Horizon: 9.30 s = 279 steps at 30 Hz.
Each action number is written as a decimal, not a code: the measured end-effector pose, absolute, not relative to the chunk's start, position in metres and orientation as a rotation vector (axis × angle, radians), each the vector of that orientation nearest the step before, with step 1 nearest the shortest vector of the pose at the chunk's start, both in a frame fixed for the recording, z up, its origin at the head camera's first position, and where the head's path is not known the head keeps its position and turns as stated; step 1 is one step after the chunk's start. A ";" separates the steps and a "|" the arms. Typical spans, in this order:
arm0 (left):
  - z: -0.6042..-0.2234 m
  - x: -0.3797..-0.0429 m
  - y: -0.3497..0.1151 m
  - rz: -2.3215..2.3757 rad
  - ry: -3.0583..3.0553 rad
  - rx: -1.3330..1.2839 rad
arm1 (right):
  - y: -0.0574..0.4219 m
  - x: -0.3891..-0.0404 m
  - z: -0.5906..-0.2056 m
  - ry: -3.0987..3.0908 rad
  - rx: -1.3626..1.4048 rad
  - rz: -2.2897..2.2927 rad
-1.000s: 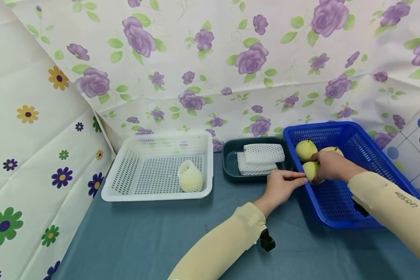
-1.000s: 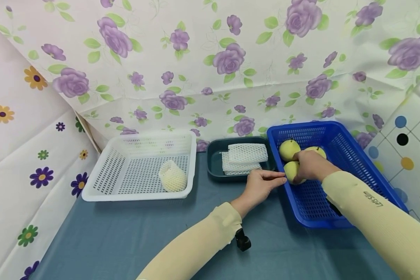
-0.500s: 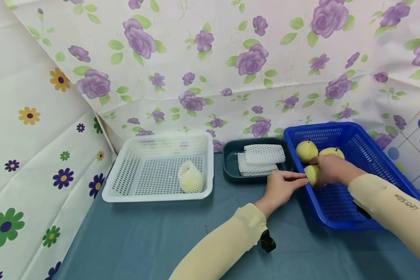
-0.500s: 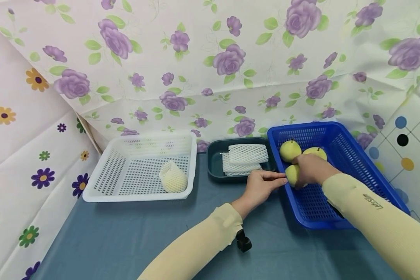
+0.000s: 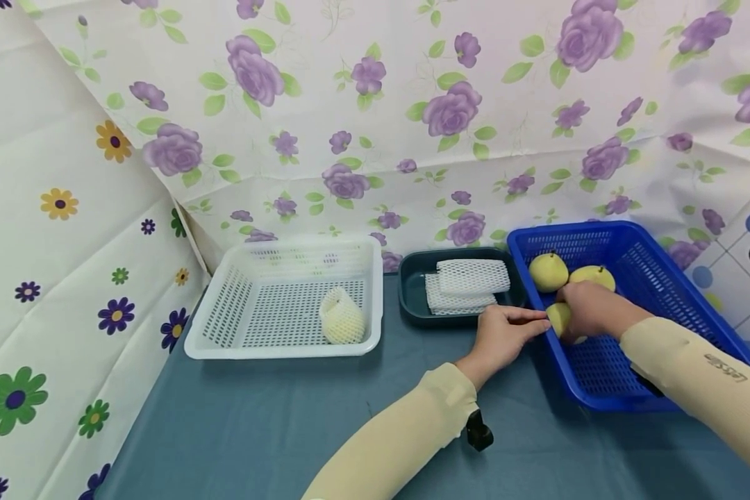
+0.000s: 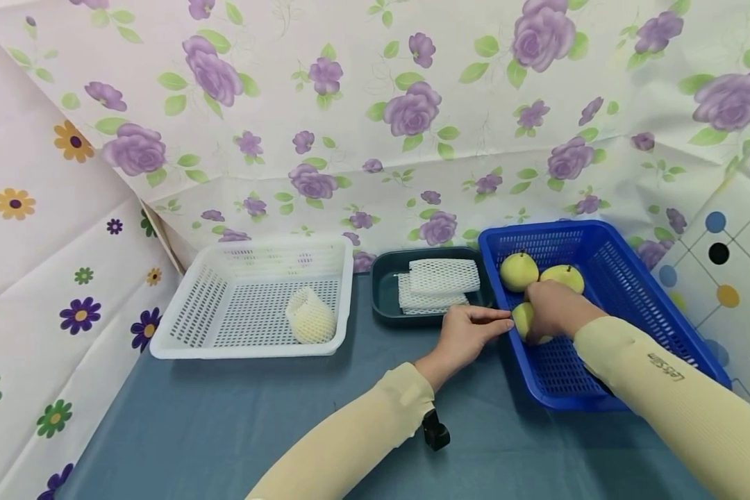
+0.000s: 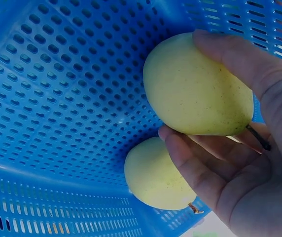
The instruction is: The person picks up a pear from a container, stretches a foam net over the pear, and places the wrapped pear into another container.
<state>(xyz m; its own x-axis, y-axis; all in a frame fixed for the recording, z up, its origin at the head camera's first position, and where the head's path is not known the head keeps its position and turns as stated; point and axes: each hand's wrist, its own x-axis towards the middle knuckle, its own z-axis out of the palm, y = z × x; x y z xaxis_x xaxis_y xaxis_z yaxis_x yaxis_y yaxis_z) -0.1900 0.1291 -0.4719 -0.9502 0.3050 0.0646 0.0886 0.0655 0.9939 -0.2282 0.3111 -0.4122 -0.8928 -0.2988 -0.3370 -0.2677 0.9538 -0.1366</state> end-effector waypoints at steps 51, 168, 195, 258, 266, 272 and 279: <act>-0.415 -0.189 -0.002 2.085 2.441 0.368 | 0.211 -0.161 -0.330 3.038 -0.396 -0.607; -0.475 -0.164 -0.049 1.253 2.582 0.364 | 0.167 -0.155 -0.469 2.706 -0.462 -0.985; -0.508 -0.192 -0.018 2.049 2.632 -0.190 | 0.174 -0.193 -0.426 3.051 -0.197 -1.040; -0.515 -0.202 -0.012 2.288 2.447 -0.200 | 0.175 -0.245 -0.466 3.338 -0.004 -0.990; -0.499 -0.195 -0.013 2.317 2.389 -0.207 | 0.172 -0.240 -0.454 3.385 -0.048 -1.111; -0.486 -0.191 -0.014 2.290 2.377 -0.202 | 0.167 -0.232 -0.442 3.386 -0.116 -1.173; -0.508 -0.200 -0.012 2.319 2.359 -0.250 | 0.164 -0.224 -0.425 3.344 -0.136 -1.377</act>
